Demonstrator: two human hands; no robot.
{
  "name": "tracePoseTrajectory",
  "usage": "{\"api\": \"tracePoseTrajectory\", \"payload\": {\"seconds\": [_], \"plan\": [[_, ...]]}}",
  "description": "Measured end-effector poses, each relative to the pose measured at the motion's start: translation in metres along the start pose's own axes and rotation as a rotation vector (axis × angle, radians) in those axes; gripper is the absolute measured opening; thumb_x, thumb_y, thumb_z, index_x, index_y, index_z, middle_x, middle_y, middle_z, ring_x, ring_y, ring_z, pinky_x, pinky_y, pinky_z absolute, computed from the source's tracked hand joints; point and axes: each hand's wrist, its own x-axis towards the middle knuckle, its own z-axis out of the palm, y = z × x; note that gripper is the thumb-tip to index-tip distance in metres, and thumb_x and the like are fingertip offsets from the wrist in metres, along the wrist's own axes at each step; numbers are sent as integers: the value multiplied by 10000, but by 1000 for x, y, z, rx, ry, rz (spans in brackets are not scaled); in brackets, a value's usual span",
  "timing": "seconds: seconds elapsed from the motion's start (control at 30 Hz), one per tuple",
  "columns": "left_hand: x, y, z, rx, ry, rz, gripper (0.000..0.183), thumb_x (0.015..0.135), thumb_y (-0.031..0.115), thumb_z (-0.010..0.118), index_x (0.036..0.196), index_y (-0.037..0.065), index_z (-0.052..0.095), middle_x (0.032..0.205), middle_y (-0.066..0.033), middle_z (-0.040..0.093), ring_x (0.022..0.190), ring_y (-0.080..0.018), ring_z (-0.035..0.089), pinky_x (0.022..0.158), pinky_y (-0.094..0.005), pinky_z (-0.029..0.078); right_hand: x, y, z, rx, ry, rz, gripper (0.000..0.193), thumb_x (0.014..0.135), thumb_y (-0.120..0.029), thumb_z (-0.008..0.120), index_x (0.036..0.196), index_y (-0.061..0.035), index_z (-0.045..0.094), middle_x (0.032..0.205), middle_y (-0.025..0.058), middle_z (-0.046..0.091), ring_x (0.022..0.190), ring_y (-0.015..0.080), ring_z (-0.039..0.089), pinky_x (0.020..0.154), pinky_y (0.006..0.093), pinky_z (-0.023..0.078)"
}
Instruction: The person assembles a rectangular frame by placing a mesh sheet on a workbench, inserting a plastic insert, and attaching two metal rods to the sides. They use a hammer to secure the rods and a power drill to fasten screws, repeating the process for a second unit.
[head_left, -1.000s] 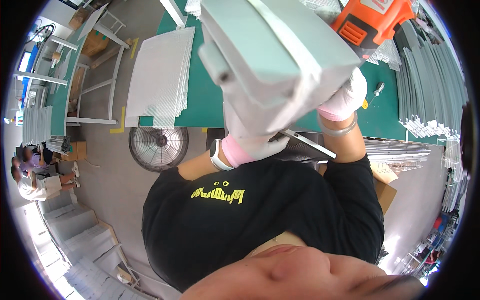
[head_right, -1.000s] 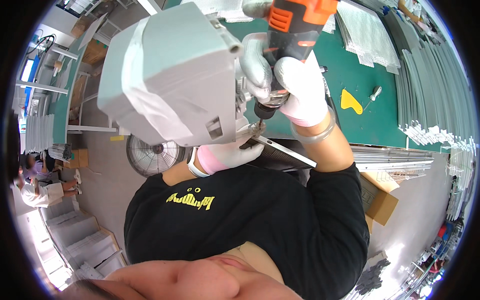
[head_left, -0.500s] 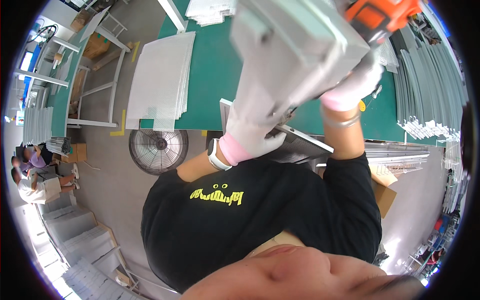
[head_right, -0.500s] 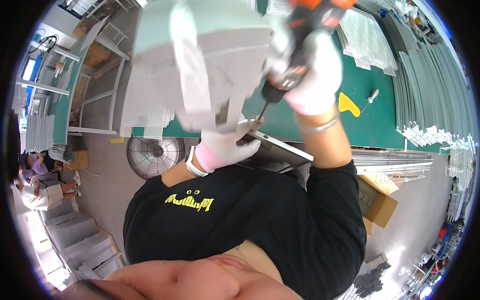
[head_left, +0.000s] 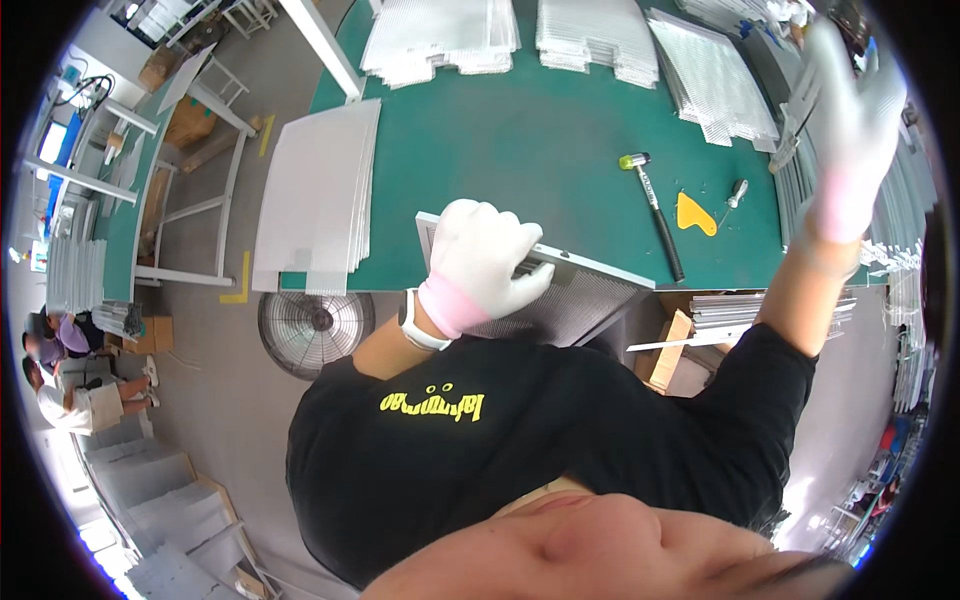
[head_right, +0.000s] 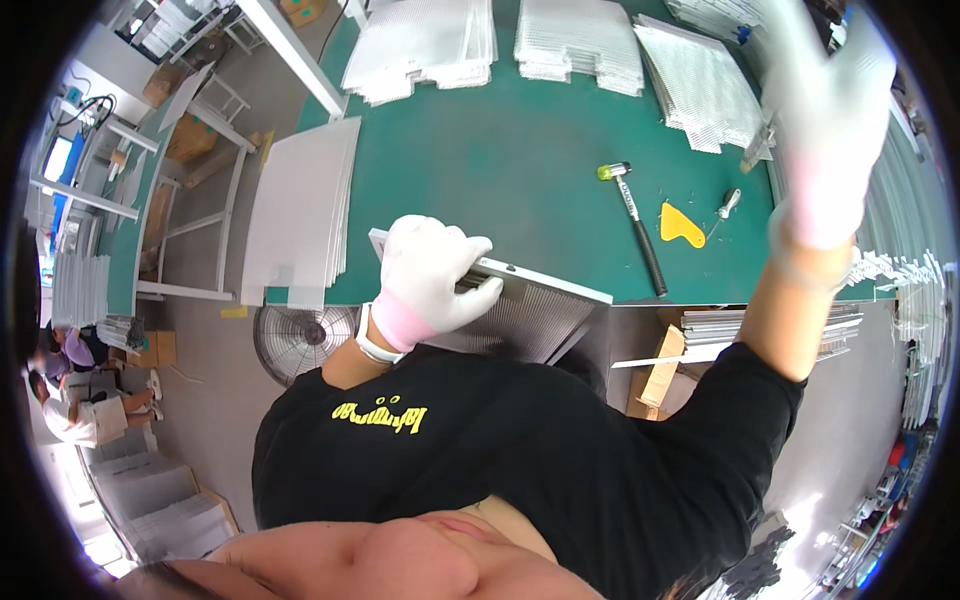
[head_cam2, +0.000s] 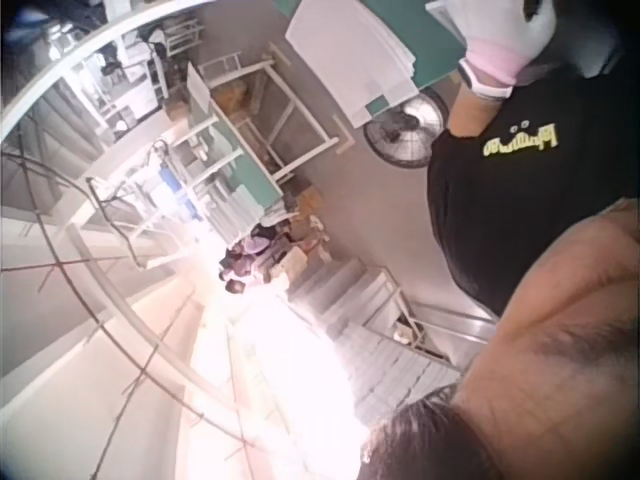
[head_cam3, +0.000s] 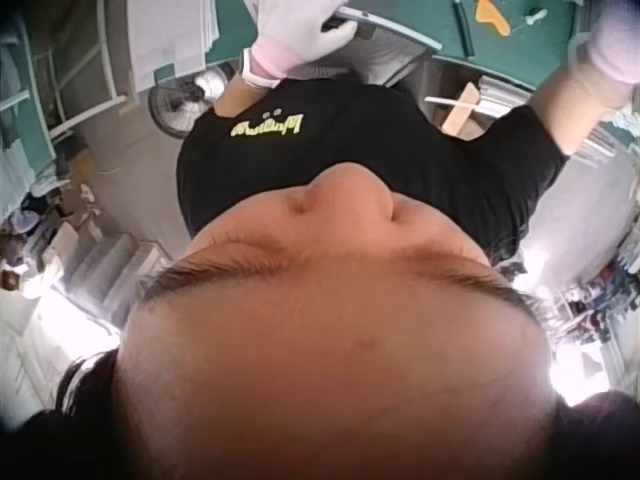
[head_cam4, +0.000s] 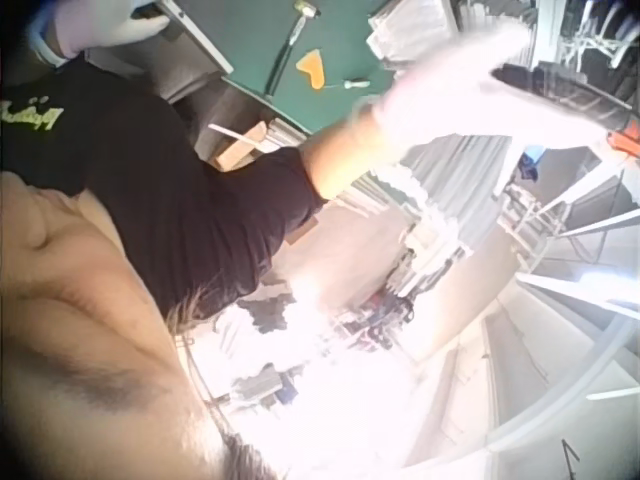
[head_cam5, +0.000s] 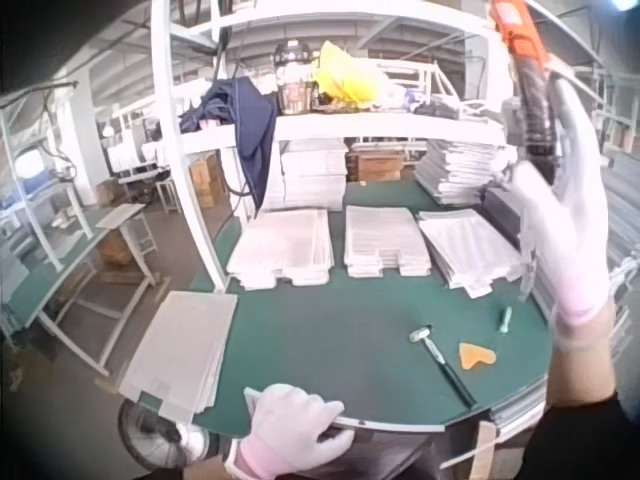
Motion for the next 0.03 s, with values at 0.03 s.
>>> {"api": "tracePoseTrajectory", "payload": {"seconds": [0.03], "plan": [[6, 4, -5, 1, -74, 0, 299, 661, 292, 782, 891, 119, 700, 704, -17, 562, 711, -224, 567, 751, -388, 415, 1, -1, -6, -21, 8, 0, 1110, 929, -550, 630, 1558, 80, -33, 1618, 344, -23, 1523, 441, 40, 1225, 525, 119]]}}
